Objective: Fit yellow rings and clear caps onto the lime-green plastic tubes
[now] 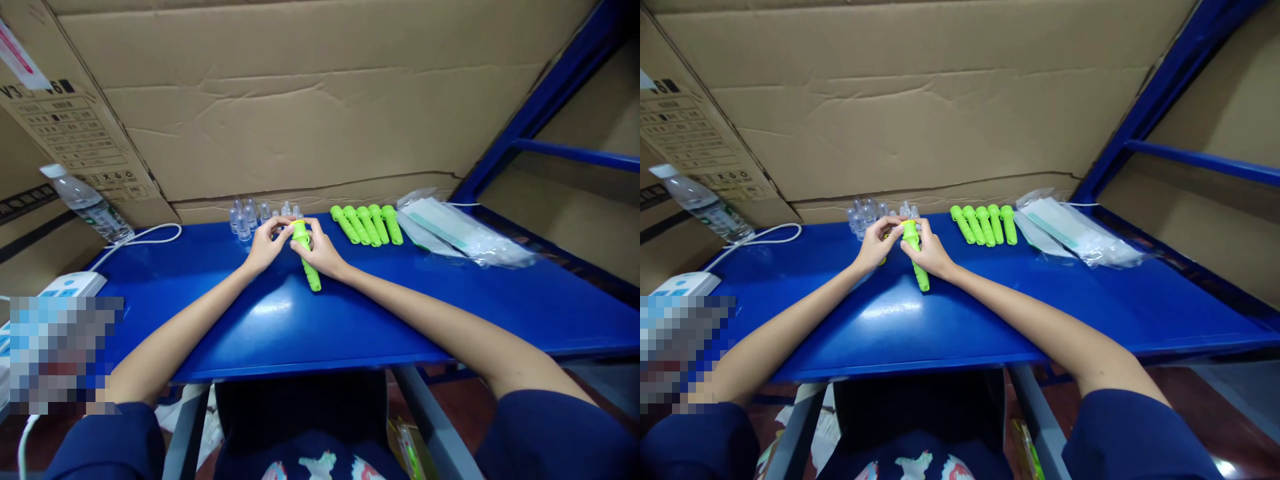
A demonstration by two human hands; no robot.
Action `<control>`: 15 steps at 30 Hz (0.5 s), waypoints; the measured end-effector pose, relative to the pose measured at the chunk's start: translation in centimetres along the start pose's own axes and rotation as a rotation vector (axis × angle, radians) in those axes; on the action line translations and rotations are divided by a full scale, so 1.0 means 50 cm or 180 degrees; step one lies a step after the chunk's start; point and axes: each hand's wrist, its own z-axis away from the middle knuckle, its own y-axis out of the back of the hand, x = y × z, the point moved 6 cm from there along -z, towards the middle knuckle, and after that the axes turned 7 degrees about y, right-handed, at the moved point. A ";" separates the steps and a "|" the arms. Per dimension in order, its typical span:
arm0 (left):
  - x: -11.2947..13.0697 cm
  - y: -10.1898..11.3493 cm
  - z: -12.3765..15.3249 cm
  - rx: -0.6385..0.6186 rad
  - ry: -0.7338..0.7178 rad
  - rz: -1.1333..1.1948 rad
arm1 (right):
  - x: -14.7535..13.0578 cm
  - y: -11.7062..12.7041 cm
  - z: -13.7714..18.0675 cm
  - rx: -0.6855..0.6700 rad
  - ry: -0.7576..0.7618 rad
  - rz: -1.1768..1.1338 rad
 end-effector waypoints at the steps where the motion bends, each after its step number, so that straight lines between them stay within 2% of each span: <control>1: -0.002 0.004 0.002 0.0051 -0.0006 -0.0088 | 0.004 -0.004 0.003 -0.0046 -0.0055 -0.0146; 7: -0.027 0.011 0.009 0.0244 0.0118 -0.0102 | 0.014 -0.022 0.017 -0.0195 -0.0444 -0.0953; 11: -0.040 0.003 0.014 0.0310 0.0270 0.0065 | 0.016 -0.025 0.021 -0.0218 -0.0568 -0.1053; 15: -0.035 -0.002 0.017 0.0315 0.0284 0.0070 | 0.027 -0.024 0.021 -0.0062 -0.0657 -0.1087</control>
